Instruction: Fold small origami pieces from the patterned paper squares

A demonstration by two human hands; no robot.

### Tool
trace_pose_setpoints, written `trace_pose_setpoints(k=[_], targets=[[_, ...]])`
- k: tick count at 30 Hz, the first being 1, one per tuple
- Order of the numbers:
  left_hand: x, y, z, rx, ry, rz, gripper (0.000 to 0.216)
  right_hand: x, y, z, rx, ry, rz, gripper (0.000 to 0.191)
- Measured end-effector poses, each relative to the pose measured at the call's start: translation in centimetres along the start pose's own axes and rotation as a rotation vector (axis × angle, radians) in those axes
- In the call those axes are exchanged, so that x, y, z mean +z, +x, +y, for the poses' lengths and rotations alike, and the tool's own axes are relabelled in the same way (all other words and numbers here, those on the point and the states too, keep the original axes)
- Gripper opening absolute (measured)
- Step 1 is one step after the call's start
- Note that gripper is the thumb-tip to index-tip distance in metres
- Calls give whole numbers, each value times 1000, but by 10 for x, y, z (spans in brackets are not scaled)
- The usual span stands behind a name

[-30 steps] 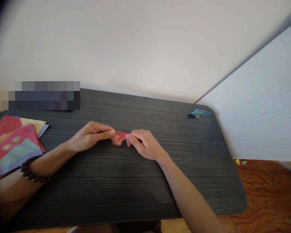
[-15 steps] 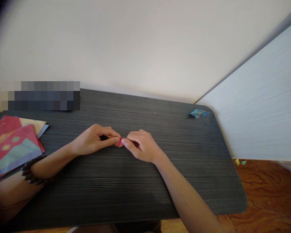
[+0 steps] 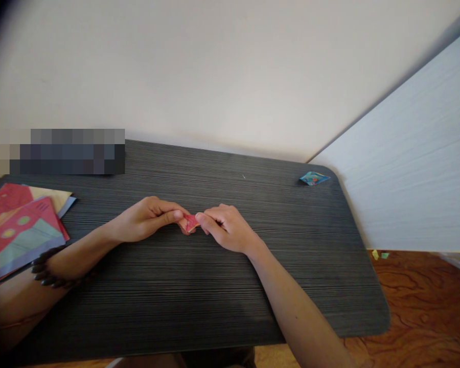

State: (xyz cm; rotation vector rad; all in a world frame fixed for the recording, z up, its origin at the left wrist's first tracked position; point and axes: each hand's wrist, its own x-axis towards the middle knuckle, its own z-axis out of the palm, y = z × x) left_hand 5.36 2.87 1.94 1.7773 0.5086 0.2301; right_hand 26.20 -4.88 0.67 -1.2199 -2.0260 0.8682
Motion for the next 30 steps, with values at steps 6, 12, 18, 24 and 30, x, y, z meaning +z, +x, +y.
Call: trace_pose_setpoints(k=[6, 12, 18, 24, 30], targets=[[8, 5, -3, -86, -148, 314, 32, 5, -1, -2, 28, -2, 199, 31], [10, 7, -1, -63, -100, 395, 26, 6, 0, -3, -29, -34, 162, 24], [13, 9, -4, -174, -109, 431, 34, 16, 1, -6, -26, -328, 264, 19], [13, 7, 1, -143, -148, 384, 29, 23, 4, -8, -63, -516, 202, 22], [13, 5, 4, -103, -126, 333, 27, 22, 4, -10, -43, -478, 175, 24]])
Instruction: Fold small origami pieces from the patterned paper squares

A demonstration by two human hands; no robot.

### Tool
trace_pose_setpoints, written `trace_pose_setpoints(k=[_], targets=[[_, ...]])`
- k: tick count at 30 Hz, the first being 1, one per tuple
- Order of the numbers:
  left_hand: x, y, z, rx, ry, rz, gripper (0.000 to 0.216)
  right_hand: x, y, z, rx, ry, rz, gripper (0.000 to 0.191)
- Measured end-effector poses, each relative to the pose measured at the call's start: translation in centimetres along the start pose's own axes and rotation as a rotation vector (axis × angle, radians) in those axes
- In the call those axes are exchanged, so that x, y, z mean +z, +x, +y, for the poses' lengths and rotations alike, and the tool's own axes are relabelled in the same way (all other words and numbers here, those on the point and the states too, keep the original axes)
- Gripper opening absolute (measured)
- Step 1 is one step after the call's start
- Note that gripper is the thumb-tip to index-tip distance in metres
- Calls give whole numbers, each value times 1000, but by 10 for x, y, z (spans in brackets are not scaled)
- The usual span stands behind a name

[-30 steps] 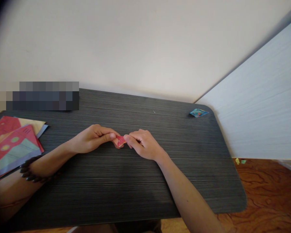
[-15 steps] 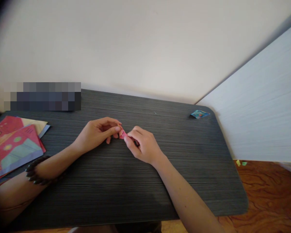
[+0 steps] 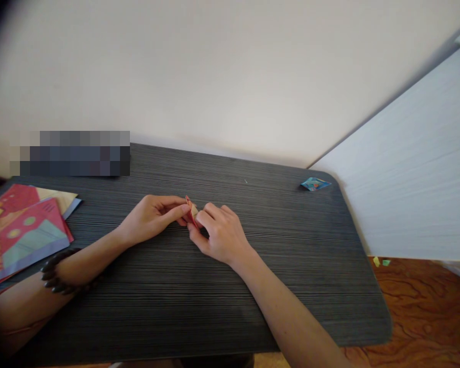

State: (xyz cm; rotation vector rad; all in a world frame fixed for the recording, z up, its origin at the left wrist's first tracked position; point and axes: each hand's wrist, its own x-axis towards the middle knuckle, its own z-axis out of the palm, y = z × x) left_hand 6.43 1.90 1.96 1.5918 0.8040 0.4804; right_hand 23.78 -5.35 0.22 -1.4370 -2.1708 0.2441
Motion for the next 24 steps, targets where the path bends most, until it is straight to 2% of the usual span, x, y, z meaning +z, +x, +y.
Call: trace_pose_setpoints(k=[9, 19, 24], targets=[[-2, -1, 0, 15, 99, -24, 25, -6, 2, 3, 83, 279, -64, 29], [0, -3, -1, 121, 227, -34, 25, -6, 1, 4, 96, 257, -107, 29], [-1, -4, -4, 161, 259, -25, 28, -5, 0, 4, 102, 169, -64, 30]])
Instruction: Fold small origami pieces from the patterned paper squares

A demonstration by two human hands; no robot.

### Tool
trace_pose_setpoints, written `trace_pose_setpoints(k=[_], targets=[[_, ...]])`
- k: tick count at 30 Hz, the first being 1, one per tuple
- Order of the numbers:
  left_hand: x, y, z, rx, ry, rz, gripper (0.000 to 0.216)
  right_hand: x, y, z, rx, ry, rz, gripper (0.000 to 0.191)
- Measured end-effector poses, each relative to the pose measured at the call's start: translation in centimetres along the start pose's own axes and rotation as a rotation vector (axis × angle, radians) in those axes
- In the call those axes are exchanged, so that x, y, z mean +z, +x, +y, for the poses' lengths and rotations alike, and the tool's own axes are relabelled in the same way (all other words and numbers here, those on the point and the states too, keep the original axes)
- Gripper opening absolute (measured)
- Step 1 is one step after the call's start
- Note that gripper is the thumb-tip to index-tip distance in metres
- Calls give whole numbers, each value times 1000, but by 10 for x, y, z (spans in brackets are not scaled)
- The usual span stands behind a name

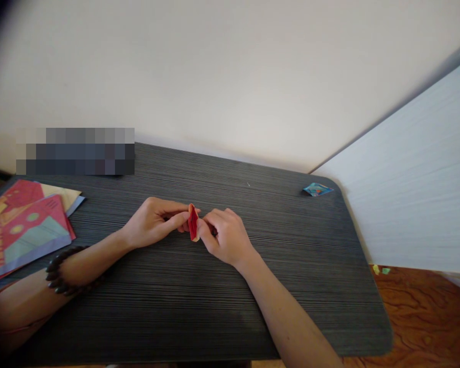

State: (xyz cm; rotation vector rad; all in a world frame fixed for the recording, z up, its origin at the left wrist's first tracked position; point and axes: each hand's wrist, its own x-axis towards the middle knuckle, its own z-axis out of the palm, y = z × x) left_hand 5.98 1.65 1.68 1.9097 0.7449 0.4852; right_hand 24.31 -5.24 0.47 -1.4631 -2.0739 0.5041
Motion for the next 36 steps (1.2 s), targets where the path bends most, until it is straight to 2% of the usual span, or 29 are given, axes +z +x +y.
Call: trace_pose_setpoints(k=[3, 6, 9, 18, 23, 27, 33, 36], targets=[[2, -1, -1, 66, 98, 58, 27, 3, -1, -1, -19, -107, 45, 30], [4, -2, -2, 140, 270, 198, 19, 5, 0, -2, -54, -200, 78, 32], [6, -2, -3, 129, 409, 283, 19, 7, 0, -4, -76, -276, 123, 32], [13, -3, -3, -54, 719, 246, 23, 15, -1, -5, -128, -434, 248, 32], [13, -3, -2, -59, 680, 228, 30, 14, 0, -4, -73, -428, 266, 30], [11, -3, -6, 19, 613, 235, 33, 14, 0, -5, -7, -430, 257, 28], [10, -5, -10, 228, 591, 137, 32, 13, -1, -9, 24, -407, 139, 28], [10, -5, -11, 238, 648, 171, 31, 10, 0, -8, 48, -383, 72, 28]])
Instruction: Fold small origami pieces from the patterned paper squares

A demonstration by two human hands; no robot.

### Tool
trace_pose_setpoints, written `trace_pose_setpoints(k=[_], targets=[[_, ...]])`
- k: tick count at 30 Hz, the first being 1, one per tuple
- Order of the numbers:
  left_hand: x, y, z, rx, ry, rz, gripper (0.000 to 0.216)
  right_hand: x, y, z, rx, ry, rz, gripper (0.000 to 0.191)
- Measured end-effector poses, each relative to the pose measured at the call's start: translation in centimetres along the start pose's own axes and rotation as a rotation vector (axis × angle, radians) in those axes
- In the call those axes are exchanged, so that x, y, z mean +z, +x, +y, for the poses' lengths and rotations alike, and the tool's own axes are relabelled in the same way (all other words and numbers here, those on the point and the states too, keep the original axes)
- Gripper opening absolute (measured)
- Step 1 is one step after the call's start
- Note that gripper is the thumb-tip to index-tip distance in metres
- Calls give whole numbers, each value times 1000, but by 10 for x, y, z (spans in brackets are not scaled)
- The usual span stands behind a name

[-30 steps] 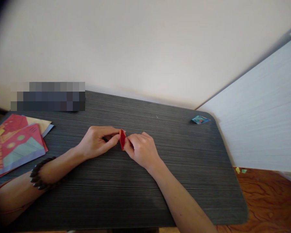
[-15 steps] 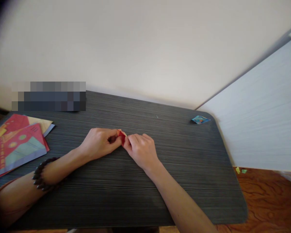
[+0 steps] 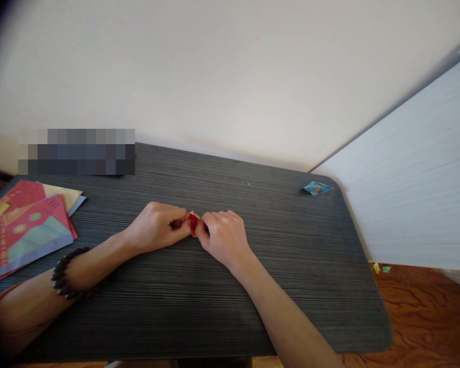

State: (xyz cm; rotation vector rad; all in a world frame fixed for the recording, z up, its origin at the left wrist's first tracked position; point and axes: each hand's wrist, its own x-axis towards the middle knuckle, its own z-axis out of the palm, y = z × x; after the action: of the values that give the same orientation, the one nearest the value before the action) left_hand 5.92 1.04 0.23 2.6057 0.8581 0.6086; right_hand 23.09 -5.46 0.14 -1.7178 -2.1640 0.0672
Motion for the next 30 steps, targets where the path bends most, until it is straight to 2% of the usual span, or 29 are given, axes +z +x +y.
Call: trace_pose_setpoints(k=[7, 16, 22, 30], targets=[[-1, 0, 0, -44, 180, 95, 37, -1, 1, 3, 145, 40, -15, 27], [1, 2, 6, -216, 270, -11, 38, 2, 0, -1, 54, 38, 23, 33], [0, 2, 2, -186, 286, -22, 35, 3, 0, 1, 83, 14, 39, 30], [1, 1, 0, -61, 222, 32, 36, 2, 1, -5, 96, 69, 6, 31]])
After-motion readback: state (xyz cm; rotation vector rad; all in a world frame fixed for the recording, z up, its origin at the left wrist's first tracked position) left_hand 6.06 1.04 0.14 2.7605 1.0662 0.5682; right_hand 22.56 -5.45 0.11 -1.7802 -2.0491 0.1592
